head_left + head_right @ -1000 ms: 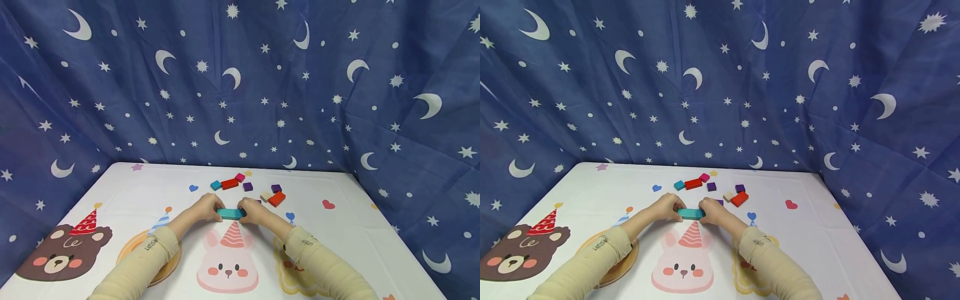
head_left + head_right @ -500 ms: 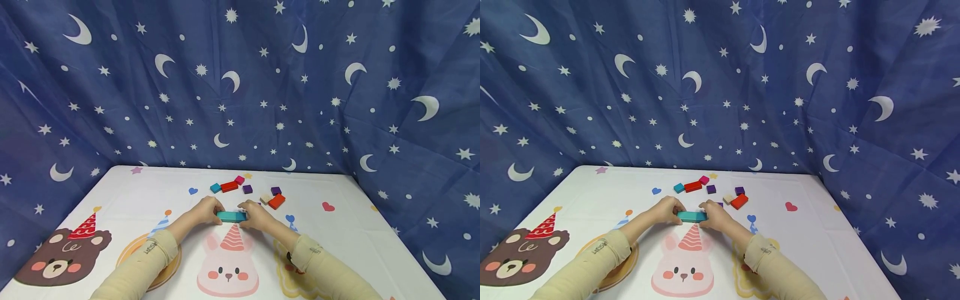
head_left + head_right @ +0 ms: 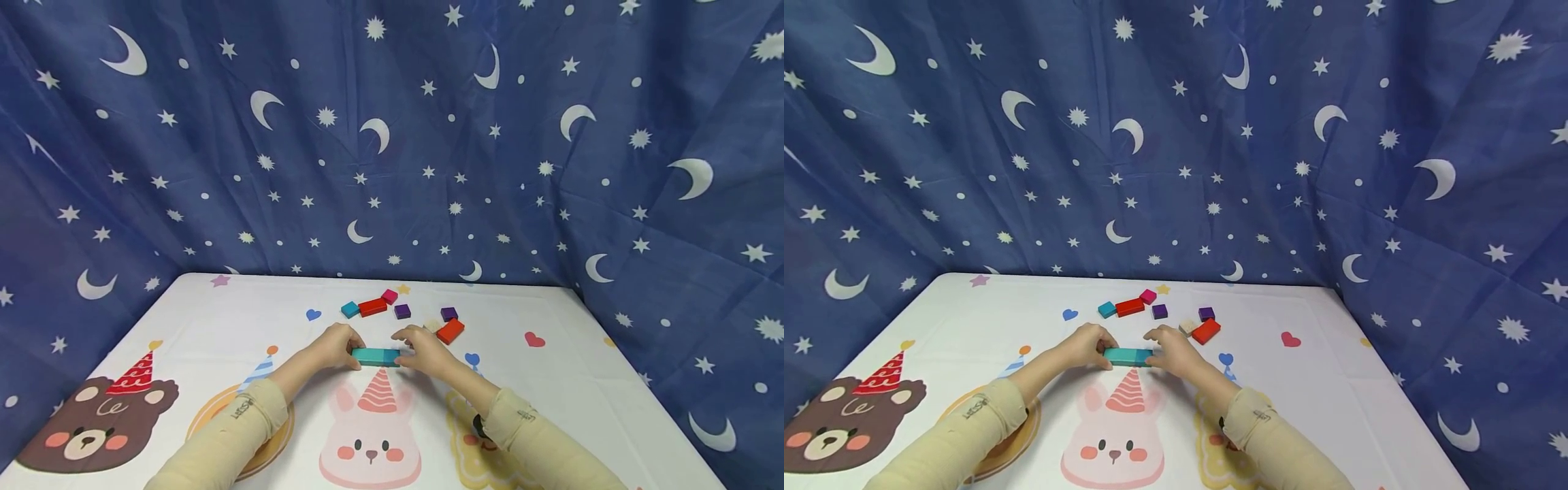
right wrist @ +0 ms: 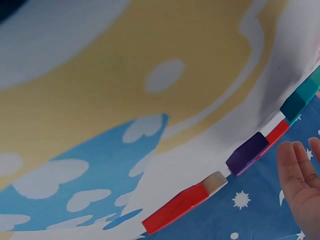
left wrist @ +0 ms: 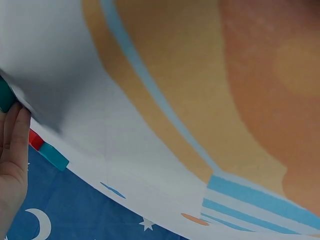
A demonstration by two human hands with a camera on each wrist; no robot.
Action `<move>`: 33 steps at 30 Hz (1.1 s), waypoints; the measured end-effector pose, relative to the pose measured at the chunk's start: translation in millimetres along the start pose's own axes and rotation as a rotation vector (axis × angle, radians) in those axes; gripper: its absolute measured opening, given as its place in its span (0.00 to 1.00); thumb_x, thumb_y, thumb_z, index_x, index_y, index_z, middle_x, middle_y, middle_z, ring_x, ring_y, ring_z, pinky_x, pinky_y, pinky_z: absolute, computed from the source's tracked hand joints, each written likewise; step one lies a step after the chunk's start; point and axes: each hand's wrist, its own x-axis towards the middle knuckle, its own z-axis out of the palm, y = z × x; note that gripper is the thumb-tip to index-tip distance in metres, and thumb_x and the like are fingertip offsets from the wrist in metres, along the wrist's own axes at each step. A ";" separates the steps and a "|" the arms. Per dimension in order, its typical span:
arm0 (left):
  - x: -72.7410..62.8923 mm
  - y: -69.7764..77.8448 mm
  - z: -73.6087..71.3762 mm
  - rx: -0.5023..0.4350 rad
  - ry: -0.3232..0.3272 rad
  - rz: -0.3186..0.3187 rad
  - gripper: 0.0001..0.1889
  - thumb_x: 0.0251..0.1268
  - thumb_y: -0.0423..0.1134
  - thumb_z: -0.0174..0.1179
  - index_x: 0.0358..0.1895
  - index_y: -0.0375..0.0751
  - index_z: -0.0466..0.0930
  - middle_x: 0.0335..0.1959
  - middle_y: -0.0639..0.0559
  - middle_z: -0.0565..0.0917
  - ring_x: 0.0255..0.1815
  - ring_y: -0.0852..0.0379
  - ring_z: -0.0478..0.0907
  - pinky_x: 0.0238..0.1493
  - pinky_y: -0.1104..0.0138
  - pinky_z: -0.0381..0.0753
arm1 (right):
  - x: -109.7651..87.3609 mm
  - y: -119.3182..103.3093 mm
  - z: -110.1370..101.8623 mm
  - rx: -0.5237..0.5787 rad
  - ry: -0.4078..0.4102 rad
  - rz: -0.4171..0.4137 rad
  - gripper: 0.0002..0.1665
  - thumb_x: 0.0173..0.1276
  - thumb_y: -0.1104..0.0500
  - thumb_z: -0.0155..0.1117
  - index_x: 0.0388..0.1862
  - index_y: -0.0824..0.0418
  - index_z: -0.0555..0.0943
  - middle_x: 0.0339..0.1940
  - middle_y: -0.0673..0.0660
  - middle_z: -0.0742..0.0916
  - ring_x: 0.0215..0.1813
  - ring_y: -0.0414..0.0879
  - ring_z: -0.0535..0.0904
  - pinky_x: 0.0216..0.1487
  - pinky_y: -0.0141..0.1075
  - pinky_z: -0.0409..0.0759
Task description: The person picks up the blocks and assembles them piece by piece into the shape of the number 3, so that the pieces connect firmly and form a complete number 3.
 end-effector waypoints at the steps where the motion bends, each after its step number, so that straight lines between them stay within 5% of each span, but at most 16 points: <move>1: -0.2 0.1 -0.2 0.000 0.000 -0.001 0.15 0.40 0.31 0.75 0.36 0.35 0.86 0.29 0.49 0.87 0.26 0.63 0.75 0.34 0.72 0.79 | -0.5 0.6 -0.6 -0.001 0.005 -0.003 0.23 0.53 0.64 0.72 0.49 0.68 0.80 0.46 0.63 0.85 0.43 0.54 0.81 0.46 0.43 0.82; 13: -0.3 -1.8 1.1 -0.011 0.007 -0.006 0.15 0.40 0.31 0.75 0.37 0.35 0.86 0.30 0.49 0.86 0.27 0.62 0.76 0.35 0.71 0.80 | -1.1 16.0 -8.2 0.000 0.099 0.037 0.17 0.53 0.67 0.71 0.44 0.69 0.82 0.36 0.61 0.85 0.38 0.51 0.78 0.43 0.42 0.81; 23: -2.7 -0.5 3.1 -0.012 0.023 -0.006 0.16 0.40 0.31 0.75 0.37 0.34 0.86 0.30 0.49 0.86 0.27 0.61 0.76 0.36 0.70 0.80 | -3.5 24.2 -11.1 -0.041 0.105 0.181 0.17 0.53 0.67 0.71 0.43 0.67 0.82 0.37 0.60 0.84 0.39 0.51 0.79 0.44 0.42 0.81; 33: -4.4 0.5 3.3 0.002 0.036 0.016 0.16 0.40 0.31 0.75 0.37 0.34 0.86 0.29 0.49 0.86 0.26 0.62 0.76 0.34 0.71 0.80 | -5.0 31.9 -12.5 -0.032 0.110 0.227 0.19 0.52 0.68 0.71 0.44 0.70 0.81 0.37 0.62 0.84 0.39 0.50 0.80 0.43 0.42 0.81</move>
